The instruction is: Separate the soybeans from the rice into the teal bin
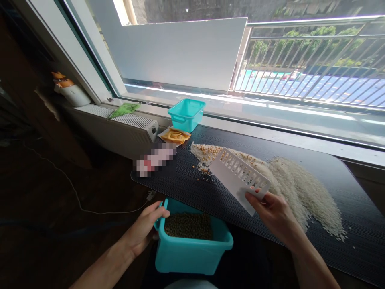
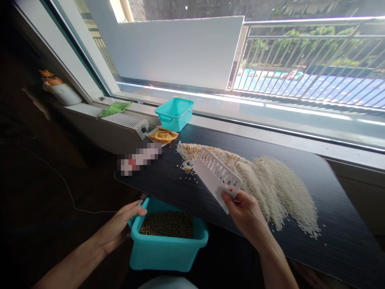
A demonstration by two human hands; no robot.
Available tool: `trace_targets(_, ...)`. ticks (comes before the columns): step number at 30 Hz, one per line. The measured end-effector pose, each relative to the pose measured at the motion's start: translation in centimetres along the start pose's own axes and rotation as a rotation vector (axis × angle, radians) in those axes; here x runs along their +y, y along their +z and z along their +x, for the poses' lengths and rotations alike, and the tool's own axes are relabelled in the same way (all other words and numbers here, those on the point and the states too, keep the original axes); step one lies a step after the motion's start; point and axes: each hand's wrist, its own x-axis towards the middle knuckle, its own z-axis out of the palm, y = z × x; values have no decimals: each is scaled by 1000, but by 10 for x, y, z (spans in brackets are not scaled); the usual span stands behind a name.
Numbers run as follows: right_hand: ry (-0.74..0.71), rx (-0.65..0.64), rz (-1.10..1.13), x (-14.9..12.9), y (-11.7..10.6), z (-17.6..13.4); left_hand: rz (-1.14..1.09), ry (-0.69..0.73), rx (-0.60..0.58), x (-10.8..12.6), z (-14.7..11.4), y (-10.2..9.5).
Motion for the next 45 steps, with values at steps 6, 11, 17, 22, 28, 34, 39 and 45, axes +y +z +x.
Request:
trace_targets(6,46,-32,71,7,4,-4,-24,11,-8,0,1,2)
trace_targets(11,45,-13,78,9,7,-2,-22,25,1,1,3,0)
trace_targets(17,50,-10,28,5,10,2,-38,25,35,4,5,-2)
trace_targets(22,44,6,-32,-2,10,7,-35,32,37,7,4,-4)
trace_targets(28,-41,-35,0,6,7,-4,-36,42,40,10,4,-9)
trace_targets(34,-36,-4,-17,15,5,-8,-31,42,47,11,5,-11)
trace_targets(39,-49,-107,-15,7,1,-13,-25,44,55,14,5,-13)
trace_targets(45,-219,-239,-115,-19,32,-12,-22,69,94,22,7,-26)
